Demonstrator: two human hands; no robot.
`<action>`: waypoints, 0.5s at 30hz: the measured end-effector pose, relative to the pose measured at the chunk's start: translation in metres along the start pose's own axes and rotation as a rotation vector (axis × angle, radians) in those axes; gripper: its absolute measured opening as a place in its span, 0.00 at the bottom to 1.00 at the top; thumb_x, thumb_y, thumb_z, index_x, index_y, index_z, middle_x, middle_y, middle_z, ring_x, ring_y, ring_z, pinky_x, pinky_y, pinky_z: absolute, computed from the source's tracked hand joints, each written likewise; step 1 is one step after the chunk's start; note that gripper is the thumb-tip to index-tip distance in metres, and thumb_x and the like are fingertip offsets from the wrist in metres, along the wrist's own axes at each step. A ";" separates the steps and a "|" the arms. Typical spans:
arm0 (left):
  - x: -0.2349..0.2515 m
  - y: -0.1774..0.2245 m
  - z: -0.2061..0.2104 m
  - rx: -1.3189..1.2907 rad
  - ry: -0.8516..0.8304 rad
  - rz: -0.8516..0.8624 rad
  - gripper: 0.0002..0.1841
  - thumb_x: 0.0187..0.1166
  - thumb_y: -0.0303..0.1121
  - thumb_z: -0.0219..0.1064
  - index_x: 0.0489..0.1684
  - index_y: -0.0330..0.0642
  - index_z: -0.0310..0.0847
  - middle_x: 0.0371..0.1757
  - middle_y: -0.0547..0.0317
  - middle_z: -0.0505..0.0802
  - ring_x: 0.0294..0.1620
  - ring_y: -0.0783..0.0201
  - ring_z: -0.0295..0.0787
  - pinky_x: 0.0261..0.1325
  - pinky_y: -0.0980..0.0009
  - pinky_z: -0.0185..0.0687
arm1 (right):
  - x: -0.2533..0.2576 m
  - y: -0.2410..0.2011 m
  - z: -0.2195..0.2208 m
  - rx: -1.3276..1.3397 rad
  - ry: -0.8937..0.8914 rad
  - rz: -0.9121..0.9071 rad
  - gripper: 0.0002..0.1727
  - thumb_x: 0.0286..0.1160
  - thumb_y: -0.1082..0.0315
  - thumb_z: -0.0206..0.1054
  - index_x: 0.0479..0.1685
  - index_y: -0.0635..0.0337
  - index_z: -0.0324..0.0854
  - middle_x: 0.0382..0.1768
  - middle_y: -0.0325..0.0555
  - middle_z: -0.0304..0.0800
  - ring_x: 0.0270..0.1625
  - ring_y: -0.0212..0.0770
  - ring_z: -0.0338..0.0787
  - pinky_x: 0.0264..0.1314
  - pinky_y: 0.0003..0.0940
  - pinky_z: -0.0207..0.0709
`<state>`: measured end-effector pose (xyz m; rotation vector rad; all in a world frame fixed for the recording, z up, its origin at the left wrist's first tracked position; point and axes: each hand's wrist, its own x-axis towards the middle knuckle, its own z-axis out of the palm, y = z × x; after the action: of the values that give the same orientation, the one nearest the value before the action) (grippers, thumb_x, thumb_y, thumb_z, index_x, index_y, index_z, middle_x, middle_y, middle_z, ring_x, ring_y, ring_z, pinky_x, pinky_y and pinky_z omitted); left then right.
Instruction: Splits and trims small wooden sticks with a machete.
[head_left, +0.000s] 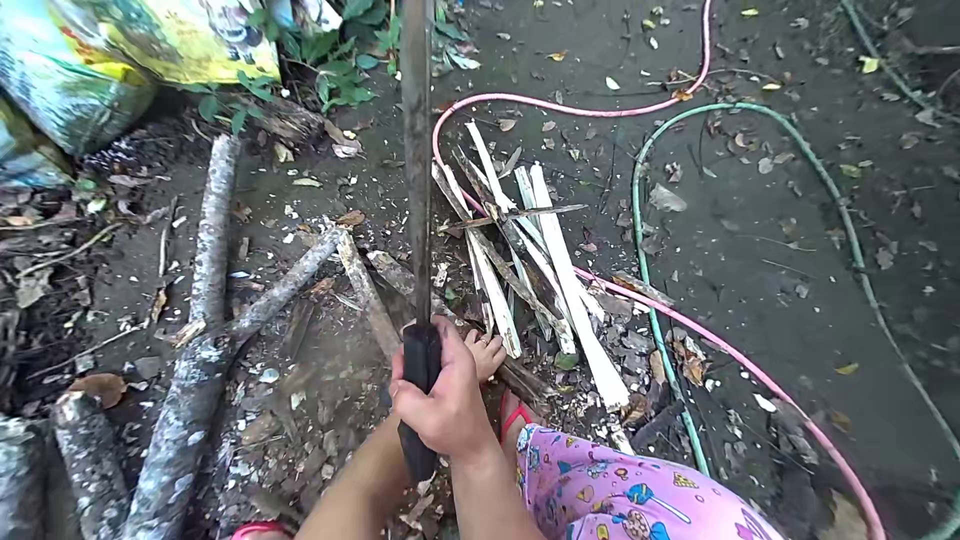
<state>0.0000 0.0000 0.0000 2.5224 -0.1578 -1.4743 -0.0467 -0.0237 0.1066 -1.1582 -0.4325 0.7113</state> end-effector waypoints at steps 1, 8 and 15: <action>0.002 -0.019 0.022 -0.072 0.257 0.078 0.27 0.89 0.23 0.53 0.89 0.35 0.61 0.92 0.44 0.66 0.93 0.41 0.57 0.91 0.40 0.47 | -0.005 -0.010 0.005 0.000 -0.026 -0.021 0.33 0.46 0.77 0.65 0.60 0.84 0.68 0.31 0.37 0.82 0.30 0.18 0.81 0.34 0.14 0.77; -0.093 -0.092 -0.006 -0.475 1.071 -0.031 0.23 0.72 0.21 0.71 0.68 0.28 0.81 0.65 0.33 0.90 0.70 0.38 0.86 0.78 0.38 0.74 | -0.052 -0.062 0.030 0.069 -0.237 -0.239 0.30 0.46 0.78 0.66 0.57 0.83 0.70 0.31 0.39 0.84 0.32 0.19 0.83 0.36 0.15 0.79; -0.210 -0.158 0.043 -0.956 1.509 -0.428 0.24 0.81 0.20 0.65 0.76 0.22 0.70 0.64 0.27 0.89 0.67 0.38 0.89 0.76 0.45 0.78 | -0.070 -0.084 0.033 -0.052 -0.190 -0.225 0.30 0.50 0.75 0.73 0.59 0.75 0.71 0.27 0.31 0.82 0.25 0.23 0.83 0.27 0.21 0.82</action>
<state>-0.1427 0.1893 0.1198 2.0934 1.0392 0.5490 -0.0938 -0.0695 0.1997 -1.0736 -0.7334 0.6177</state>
